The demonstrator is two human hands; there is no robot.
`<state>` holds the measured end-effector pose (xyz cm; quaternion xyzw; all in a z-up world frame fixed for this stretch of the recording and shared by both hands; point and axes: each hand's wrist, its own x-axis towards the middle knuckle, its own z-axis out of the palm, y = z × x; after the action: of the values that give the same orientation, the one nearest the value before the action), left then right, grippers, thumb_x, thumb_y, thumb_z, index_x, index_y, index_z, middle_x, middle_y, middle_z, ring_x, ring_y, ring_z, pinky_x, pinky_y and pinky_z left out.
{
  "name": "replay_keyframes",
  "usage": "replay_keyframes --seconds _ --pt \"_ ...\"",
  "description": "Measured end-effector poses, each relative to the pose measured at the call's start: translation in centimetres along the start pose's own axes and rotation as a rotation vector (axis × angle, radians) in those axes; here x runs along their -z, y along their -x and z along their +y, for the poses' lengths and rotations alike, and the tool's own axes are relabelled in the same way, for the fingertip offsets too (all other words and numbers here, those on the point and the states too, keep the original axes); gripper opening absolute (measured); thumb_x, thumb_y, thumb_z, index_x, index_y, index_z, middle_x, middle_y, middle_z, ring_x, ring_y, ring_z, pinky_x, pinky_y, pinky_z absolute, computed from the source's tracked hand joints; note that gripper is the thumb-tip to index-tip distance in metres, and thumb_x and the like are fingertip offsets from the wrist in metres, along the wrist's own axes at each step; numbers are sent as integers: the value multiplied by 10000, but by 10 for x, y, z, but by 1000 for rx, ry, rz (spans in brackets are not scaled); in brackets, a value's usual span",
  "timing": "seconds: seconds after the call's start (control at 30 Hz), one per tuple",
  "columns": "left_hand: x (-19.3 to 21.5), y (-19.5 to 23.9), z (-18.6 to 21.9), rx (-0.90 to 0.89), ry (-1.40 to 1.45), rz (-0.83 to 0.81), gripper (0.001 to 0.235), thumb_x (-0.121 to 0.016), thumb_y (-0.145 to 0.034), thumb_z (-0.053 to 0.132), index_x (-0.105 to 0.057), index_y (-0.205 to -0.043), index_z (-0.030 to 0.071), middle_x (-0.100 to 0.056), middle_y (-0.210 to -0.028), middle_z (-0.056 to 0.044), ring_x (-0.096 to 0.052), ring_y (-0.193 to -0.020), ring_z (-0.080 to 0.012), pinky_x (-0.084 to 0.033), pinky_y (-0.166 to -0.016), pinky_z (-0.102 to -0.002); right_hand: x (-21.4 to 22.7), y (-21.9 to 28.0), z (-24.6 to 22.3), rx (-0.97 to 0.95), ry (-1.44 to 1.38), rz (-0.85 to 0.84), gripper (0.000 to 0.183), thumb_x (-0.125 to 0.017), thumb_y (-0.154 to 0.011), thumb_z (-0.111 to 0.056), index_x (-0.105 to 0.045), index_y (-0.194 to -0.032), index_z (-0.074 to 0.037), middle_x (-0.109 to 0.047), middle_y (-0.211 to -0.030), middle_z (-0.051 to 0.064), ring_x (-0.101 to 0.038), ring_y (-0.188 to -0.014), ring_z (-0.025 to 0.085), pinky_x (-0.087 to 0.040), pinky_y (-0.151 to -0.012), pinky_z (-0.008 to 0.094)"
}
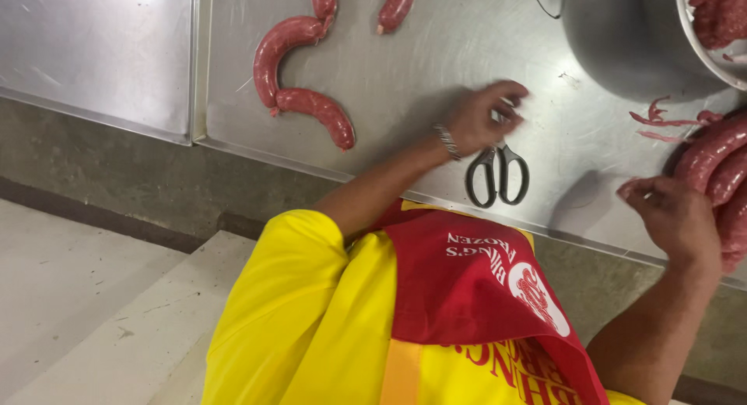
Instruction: The person ties links into a long sausage casing using a piece of string, uses scissors to cut the string and separate sections, and gathers the finished sausages into a pile.
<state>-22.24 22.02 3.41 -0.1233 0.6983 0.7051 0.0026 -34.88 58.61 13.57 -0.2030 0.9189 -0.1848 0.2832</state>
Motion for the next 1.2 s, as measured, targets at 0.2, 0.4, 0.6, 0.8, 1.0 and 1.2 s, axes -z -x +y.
replay_keyframes --seconds 0.2,0.4,0.6,0.8,1.0,1.2 --pt "-153 -87 -5 -201 -24 -316 622 -800 -969 357 -489 -1460 134 -438 -1531 -177 -478 -1388 -311 -445 -1126 -437 -27 -25 11 99 -489 436 240 -578 -1058 55 -641 -1289 43 -726 -1148 34 -667 -978 92 -529 -860 223" --pt "-147 -75 -30 -47 255 -175 547 -629 -993 141 -424 -1500 134 -464 -1567 -104 -660 -1238 -266 -612 -1014 -383 -88 -9 -37 45 -855 347 470 -690 -1050 -21 -592 -1510 -23 -667 -1253 46 -507 -724 22 -384 -589 169" --pt "-93 -33 -8 197 445 -398 429 -643 -1057 235 -562 -1454 94 -648 -1397 -140 -711 -1182 -220 -647 -975 -342 -112 -31 -95 -5 -957 253 370 -682 -1076 -109 -589 -1416 5 -674 -1271 105 -696 -1001 106 -569 -780 221" --pt "-32 -8 24 299 720 -426 535 -562 -1064 403 -506 -1495 92 -509 -1544 -115 -597 -1355 -266 -584 -1029 -455 -91 -19 -127 -19 -795 425 277 -710 -1074 -174 -615 -1270 -4 -670 -1110 88 -566 -752 56 -428 -609 215" --pt "-24 8 26 347 883 -485 600 -448 -1094 440 -376 -1593 115 -394 -1642 -66 -523 -1409 -264 -579 -1101 -493 -85 -23 -144 79 -549 275 433 -809 -961 -185 -667 -1336 -22 -627 -1196 85 -489 -645 85 -432 -512 253" --pt "-20 24 23 263 887 -465 587 -503 -1096 391 -337 -1610 159 -334 -1674 -12 -506 -1408 -231 -559 -1114 -488 -105 -26 -160 201 -597 260 368 -809 -938 -141 -644 -1211 42 -574 -1152 107 -673 -880 127 -576 -672 263"
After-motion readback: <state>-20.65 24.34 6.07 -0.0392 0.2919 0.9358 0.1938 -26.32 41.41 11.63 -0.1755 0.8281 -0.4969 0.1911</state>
